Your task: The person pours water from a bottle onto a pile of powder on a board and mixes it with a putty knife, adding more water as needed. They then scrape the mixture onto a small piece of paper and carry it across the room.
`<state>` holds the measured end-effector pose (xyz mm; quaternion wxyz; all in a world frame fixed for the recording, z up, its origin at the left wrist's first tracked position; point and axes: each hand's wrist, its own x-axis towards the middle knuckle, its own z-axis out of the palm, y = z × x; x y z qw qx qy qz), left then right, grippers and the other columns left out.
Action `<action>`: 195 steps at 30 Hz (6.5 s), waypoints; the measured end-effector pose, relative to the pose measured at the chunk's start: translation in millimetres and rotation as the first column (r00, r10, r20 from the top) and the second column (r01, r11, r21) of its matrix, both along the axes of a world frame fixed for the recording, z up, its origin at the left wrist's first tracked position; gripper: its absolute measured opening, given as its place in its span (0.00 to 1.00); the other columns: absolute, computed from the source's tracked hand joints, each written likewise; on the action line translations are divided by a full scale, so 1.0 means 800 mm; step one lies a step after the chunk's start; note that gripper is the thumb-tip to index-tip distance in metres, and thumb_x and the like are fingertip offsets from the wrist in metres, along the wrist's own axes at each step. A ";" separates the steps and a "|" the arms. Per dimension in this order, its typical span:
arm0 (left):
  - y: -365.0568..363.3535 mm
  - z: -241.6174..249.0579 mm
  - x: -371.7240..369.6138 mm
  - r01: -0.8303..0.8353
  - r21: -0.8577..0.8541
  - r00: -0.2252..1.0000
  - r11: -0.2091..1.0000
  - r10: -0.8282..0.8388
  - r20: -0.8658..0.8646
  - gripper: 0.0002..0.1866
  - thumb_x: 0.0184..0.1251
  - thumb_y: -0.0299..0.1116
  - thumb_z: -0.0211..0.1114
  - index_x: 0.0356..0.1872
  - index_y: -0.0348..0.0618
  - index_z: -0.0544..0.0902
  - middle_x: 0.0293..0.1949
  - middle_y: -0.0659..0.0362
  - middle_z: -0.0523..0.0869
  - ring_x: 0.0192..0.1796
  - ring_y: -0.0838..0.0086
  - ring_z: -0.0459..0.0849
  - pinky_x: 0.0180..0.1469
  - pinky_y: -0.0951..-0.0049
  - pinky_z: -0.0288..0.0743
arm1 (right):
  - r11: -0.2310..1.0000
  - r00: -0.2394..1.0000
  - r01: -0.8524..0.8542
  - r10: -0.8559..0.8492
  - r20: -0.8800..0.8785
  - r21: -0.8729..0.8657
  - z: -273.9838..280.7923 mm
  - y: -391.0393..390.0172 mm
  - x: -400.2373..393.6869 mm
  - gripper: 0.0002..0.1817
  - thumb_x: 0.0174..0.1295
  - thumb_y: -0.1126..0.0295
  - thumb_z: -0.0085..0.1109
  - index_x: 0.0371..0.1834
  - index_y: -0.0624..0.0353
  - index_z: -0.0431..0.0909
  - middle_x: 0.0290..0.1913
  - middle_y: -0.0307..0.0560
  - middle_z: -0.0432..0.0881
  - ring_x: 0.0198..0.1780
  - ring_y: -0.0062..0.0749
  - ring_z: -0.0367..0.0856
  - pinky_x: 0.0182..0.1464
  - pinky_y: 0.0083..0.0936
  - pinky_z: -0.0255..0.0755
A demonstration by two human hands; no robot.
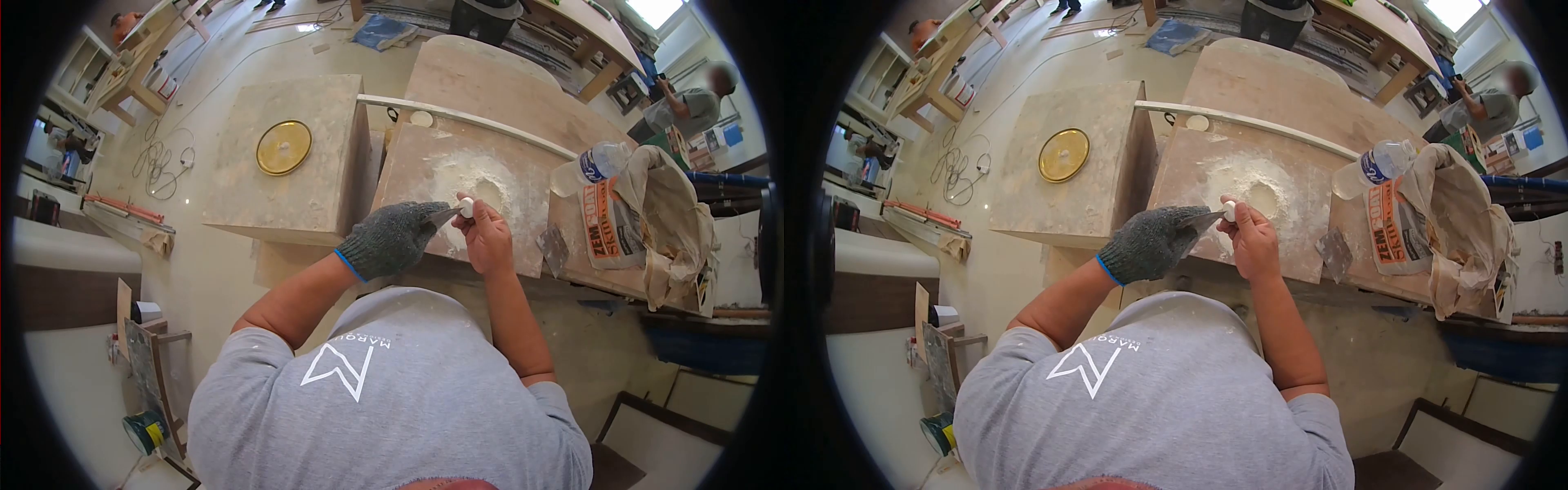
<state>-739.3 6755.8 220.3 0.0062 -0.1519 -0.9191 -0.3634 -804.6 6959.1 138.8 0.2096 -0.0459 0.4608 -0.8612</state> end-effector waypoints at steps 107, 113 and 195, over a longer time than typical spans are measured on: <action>-0.002 0.038 -0.004 0.105 -0.386 0.967 0.917 -0.185 -0.177 0.20 0.65 0.29 0.59 0.59 0.48 0.79 0.36 0.51 0.84 0.37 0.54 0.87 0.40 0.56 0.81 | 0.998 0.998 0.040 -0.038 -0.053 0.042 -0.006 0.002 -0.013 0.16 0.73 0.63 0.61 0.51 0.66 0.82 0.48 0.45 0.86 0.37 0.20 0.79 0.44 0.21 0.74; -0.015 0.053 -0.014 0.086 -0.265 0.988 0.960 -0.117 -0.104 0.23 0.64 0.28 0.61 0.62 0.49 0.78 0.38 0.50 0.84 0.38 0.54 0.86 0.39 0.56 0.81 | 0.979 0.994 -0.033 0.052 0.091 -0.202 0.018 -0.001 -0.017 0.20 0.76 0.58 0.56 0.57 0.66 0.77 0.43 0.46 0.85 0.37 0.24 0.78 0.44 0.24 0.75; 0.002 0.077 -0.039 0.214 -0.033 0.975 0.976 -0.211 0.069 0.14 0.76 0.35 0.55 0.56 0.48 0.83 0.42 0.47 0.89 0.42 0.50 0.87 0.49 0.55 0.81 | 0.956 0.944 -0.286 0.271 -0.187 -0.063 0.046 0.063 -0.040 0.23 0.72 0.64 0.61 0.63 0.71 0.75 0.46 0.47 0.84 0.43 0.27 0.81 0.48 0.27 0.75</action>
